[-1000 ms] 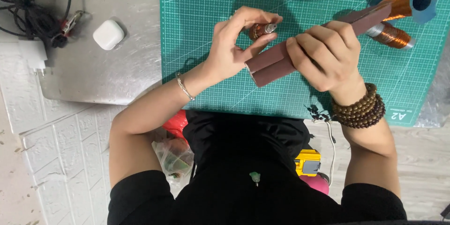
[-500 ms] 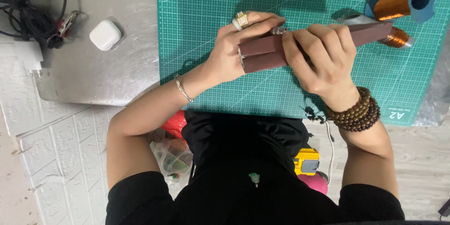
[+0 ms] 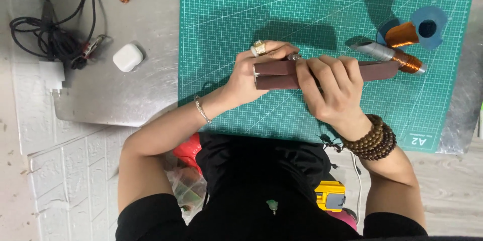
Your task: Sanding a small metal component with a strip of sandpaper to clean or finish the surface.
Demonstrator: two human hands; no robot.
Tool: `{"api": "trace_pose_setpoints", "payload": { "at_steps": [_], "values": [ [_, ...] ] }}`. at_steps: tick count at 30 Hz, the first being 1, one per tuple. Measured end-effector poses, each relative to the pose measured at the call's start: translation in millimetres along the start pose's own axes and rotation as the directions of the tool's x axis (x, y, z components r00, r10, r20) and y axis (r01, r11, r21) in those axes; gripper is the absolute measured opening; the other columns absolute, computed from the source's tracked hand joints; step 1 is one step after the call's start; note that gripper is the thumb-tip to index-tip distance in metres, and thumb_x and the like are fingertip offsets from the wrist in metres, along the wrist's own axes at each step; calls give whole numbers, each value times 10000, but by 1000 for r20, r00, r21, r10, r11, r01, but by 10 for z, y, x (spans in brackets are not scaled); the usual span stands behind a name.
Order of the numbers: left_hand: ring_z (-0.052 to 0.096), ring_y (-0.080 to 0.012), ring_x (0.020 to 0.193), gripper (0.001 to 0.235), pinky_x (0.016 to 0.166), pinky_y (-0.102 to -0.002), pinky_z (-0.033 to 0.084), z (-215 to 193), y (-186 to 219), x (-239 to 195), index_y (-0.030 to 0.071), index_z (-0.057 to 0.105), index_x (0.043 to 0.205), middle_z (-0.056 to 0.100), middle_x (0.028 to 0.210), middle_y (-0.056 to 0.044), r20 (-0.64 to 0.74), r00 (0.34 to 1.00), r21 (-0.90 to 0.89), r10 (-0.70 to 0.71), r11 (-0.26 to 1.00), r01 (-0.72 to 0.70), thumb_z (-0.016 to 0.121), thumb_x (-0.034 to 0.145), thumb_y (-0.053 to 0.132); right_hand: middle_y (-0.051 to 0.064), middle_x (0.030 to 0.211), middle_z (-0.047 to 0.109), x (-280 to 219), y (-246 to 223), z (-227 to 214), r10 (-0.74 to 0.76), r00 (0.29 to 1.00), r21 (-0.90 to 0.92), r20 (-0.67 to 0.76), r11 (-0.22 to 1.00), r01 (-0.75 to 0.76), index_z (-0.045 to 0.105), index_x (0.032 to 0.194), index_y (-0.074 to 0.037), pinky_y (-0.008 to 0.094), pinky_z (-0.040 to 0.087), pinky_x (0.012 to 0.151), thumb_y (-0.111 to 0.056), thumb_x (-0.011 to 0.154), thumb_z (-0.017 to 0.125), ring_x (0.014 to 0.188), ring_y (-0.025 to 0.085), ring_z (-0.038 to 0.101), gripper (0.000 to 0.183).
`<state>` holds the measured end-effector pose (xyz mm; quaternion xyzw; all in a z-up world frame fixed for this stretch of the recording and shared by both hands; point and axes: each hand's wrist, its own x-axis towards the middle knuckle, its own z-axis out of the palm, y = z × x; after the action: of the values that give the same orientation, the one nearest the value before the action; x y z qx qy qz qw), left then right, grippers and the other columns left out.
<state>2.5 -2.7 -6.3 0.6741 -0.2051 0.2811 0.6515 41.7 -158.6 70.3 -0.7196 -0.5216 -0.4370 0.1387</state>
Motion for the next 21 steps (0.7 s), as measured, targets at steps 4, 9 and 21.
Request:
{"api": "trace_pose_setpoints", "payload": {
  "at_steps": [4, 9, 21],
  "values": [
    [667, -317, 939, 359, 819, -368, 551, -14, 13, 31, -34, 627, 1086, 653, 1052, -172, 2, 1000, 33, 25, 999, -25, 775, 758, -18, 77, 691, 546, 17, 46, -3, -12, 1000, 4, -5, 1000, 12, 673, 739, -37, 288, 412, 552, 56, 879, 636, 596, 188, 543, 172],
    [674, -292, 917, 305, 803, -335, 555, -10, -5, 27, -15, 654, 1054, 666, 1019, -143, -37, 999, 89, -7, 996, 11, 751, 765, -28, 83, 684, 537, 52, 41, 27, -22, 1000, -4, -13, 1000, 22, 669, 734, -36, 296, 414, 545, 59, 878, 626, 585, 193, 543, 178],
    [669, -309, 867, 306, 803, -349, 542, 40, 19, 1, -22, 650, 1048, 659, 988, -161, -95, 995, 183, 23, 983, -5, 754, 760, -20, 72, 691, 536, 81, 4, -1, -17, 1000, -53, 11, 998, 18, 655, 730, -54, 290, 405, 552, 60, 866, 624, 582, 177, 540, 180]
  ]
}}
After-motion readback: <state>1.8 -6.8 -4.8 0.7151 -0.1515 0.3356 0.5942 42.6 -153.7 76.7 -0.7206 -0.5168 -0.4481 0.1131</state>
